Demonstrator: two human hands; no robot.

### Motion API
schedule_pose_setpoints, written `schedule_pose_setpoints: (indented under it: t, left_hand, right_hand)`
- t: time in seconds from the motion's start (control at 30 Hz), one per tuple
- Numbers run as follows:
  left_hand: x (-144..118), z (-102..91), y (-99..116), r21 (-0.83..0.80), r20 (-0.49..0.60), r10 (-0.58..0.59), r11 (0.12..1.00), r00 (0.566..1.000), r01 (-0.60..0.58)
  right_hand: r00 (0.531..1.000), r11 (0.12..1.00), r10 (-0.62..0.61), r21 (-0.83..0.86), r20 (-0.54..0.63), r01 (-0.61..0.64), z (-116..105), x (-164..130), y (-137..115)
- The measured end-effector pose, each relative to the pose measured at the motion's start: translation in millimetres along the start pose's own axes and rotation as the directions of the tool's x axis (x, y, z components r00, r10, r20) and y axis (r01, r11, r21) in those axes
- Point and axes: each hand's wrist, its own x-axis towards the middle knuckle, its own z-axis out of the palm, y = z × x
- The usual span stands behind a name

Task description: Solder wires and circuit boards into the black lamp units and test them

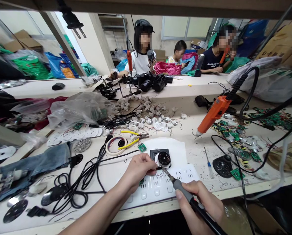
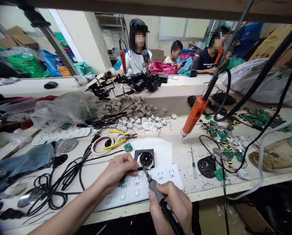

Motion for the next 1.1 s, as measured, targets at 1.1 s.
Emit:
schedule_pose_setpoints:
  t: [1.1]
  left_hand:
    - [0.3,0.5,1.6,-0.018,0.007,-0.012,1.0,1.0,0.012]
  right_hand:
    - [0.998,0.998,-0.042,0.04,0.046,0.041,2.8,1.3,-2.1]
